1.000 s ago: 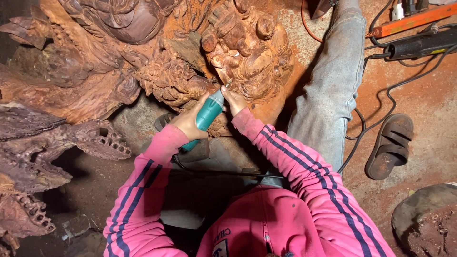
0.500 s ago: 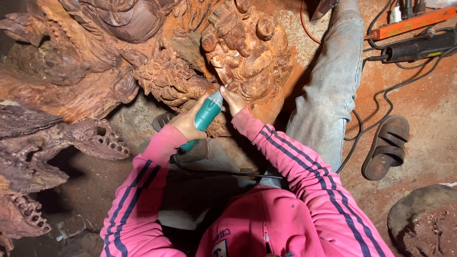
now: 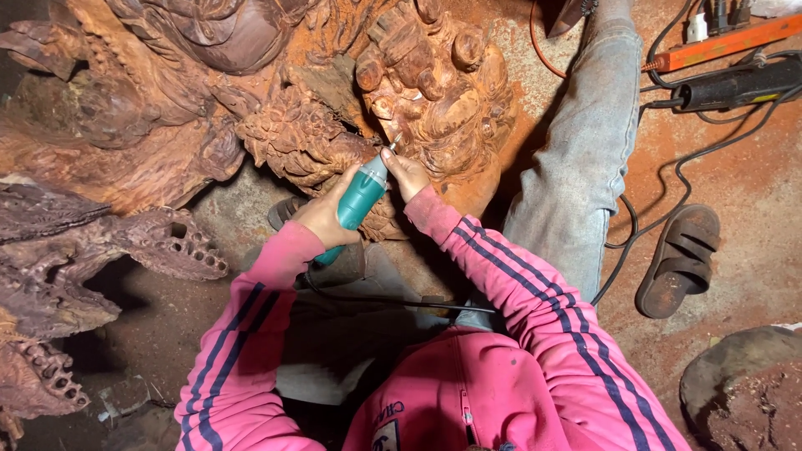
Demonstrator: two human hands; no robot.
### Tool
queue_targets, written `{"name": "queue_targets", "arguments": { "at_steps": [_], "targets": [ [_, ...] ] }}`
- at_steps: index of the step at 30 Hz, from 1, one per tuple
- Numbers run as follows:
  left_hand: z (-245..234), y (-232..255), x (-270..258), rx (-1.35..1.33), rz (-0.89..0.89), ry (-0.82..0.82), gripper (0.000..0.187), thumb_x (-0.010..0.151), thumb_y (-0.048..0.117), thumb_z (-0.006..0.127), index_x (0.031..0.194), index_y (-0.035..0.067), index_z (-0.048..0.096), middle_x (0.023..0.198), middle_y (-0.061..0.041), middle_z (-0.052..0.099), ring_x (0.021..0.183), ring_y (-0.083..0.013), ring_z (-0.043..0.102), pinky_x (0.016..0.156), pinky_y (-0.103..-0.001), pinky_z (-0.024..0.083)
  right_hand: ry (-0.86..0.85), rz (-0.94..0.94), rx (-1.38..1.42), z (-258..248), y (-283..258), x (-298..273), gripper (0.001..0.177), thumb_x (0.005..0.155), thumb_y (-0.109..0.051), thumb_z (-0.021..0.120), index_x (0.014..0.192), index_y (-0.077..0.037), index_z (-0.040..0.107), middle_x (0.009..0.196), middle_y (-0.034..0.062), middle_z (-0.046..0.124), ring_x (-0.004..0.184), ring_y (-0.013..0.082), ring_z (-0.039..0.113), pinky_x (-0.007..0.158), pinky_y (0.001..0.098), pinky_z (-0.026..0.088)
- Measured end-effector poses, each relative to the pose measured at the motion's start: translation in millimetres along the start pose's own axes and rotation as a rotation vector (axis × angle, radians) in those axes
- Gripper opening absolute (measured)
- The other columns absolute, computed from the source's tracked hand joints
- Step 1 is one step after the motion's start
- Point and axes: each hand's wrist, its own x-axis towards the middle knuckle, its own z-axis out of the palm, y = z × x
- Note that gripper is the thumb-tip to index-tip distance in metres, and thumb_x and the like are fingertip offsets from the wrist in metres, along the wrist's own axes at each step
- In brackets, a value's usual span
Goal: Carving and detailing a large wooden sculpture using a handheld rotary tool.
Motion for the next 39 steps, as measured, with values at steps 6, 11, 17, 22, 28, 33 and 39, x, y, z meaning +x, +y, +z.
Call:
{"name": "queue_targets", "arguments": {
  "at_steps": [6,11,17,22,28,33,39],
  "targets": [
    [17,-11,12,-0.005,0.022,-0.042,0.118,0.075,0.032,0.074,0.159,0.046,-0.008,0.143,-0.024,0.050,0.129,-0.0466,0.054,0.104,-0.054,0.046,0.013,0.010,-0.014,-15,32,1,0.042,0.101,-0.049,0.062,0.078,-0.015,0.070,0.069,-0.0062,0.060,0.064,0.0047,0.056,0.059,0.0181,0.052],
    [8,-11,3,-0.020,0.011,-0.010,0.120,0.073,0.032,0.075,0.158,0.047,-0.009,0.142,-0.024,0.051,0.127,-0.0473,0.055,0.103,-0.054,0.046,0.005,-0.080,-0.094,-2,20,3,0.044,0.102,-0.047,0.063,0.076,-0.012,0.068,0.071,-0.0046,0.057,0.069,0.0093,0.053,0.062,0.0239,0.051],
    [9,-11,2,-0.035,0.026,-0.027,0.120,0.073,0.030,0.074,0.158,0.047,-0.009,0.143,-0.025,0.049,0.129,-0.0485,0.053,0.104,-0.055,0.045,0.008,-0.109,-0.111,-1,15,-6,0.043,0.103,-0.044,0.063,0.073,-0.013,0.068,0.068,-0.0059,0.057,0.066,0.0081,0.052,0.062,0.0229,0.050],
    [15,-15,7,-0.028,0.044,-0.067,0.118,0.074,0.032,0.073,0.158,0.045,-0.009,0.143,-0.025,0.049,0.129,-0.0481,0.053,0.105,-0.053,0.044,0.016,-0.096,-0.083,-1,14,-14,0.042,0.103,-0.041,0.063,0.073,-0.012,0.066,0.068,-0.0048,0.055,0.065,0.0090,0.051,0.060,0.0233,0.048],
    [10,-18,3,-0.046,0.036,-0.009,0.120,0.073,0.030,0.074,0.158,0.046,-0.010,0.143,-0.025,0.048,0.127,-0.0492,0.054,0.104,-0.055,0.045,-0.016,-0.119,-0.059,2,20,1,0.042,0.102,-0.043,0.063,0.073,-0.014,0.067,0.065,-0.0074,0.056,0.060,0.0061,0.051,0.058,0.0213,0.048],
    [15,-20,7,-0.052,0.070,-0.051,0.118,0.074,0.029,0.073,0.159,0.044,-0.007,0.141,-0.026,0.050,0.126,-0.0498,0.054,0.101,-0.054,0.046,0.010,-0.060,0.000,-4,37,-1,0.041,0.101,-0.041,0.065,0.071,-0.013,0.067,0.061,-0.0045,0.058,0.057,0.0054,0.055,0.055,0.0190,0.053],
    [11,-22,7,-0.040,0.053,-0.012,0.122,0.073,0.031,0.075,0.158,0.046,-0.010,0.144,-0.025,0.048,0.126,-0.0494,0.054,0.102,-0.055,0.047,0.006,-0.118,-0.090,-7,43,16,0.043,0.102,-0.041,0.065,0.072,-0.011,0.067,0.065,-0.0026,0.057,0.060,0.0095,0.054,0.053,0.0243,0.052]
  ]
}}
